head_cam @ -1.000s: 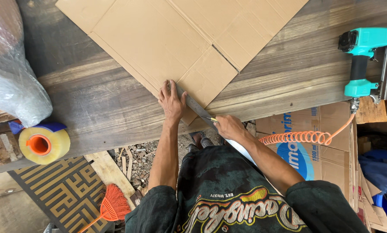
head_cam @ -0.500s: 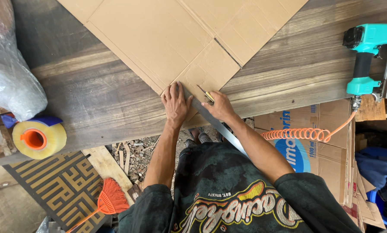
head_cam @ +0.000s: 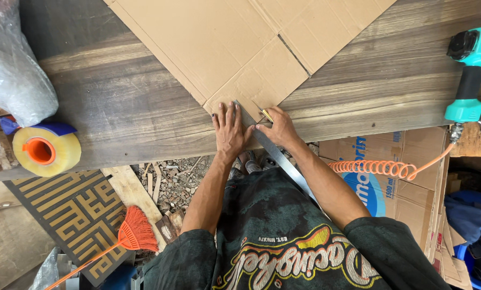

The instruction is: The person uses a metal ruler and a utility knife to cut a large piece of cardboard on a wooden workbench. They repeatedly align the ruler and score the cardboard along straight lines to create separate sections.

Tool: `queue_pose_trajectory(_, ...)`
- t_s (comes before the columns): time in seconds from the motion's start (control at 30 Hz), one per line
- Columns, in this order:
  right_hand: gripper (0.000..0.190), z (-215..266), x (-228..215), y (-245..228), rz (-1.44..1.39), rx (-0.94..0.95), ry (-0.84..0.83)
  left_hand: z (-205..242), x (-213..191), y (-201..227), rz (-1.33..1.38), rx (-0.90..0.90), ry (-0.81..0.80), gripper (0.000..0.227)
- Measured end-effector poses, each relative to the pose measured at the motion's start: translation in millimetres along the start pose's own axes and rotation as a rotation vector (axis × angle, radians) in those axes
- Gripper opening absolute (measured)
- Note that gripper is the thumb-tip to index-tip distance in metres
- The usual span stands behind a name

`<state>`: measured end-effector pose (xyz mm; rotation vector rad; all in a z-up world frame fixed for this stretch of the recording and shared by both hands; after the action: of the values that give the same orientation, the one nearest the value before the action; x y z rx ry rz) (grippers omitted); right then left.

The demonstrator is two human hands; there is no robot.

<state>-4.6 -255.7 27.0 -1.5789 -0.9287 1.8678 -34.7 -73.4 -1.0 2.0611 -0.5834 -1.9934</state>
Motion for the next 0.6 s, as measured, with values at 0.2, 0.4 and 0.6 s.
queue_pose_trajectory(0.2,0.052,7.5,7.1,17.5,0.082,0.004,-0.050,6.9,7.6,0.5,-0.021,-0.010,0.025,0.084)
queue_pose_trajectory(0.4,0.078,17.4,-0.3,-7.6,0.150,0.043,-0.169,8.2,10.1,1.1,-0.022,-0.018,0.077,0.082)
queue_pose_trajectory(0.6,0.069,32.9,-12.1,-21.3,0.190,0.035,-0.156,8.4,4.0,3.5,-0.003,-0.041,0.085,0.080)
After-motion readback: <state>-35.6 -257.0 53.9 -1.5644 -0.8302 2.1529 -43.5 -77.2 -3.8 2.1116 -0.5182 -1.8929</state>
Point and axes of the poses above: each hand's wrist, its own z-axis away from the middle knuckle, its own x-axis out of the palm, y = z × x, the point moved 3 cm from there along -z, towards the middle knuckle, and after that the axes turned 5 degrees about y, right-handed, at the moved point
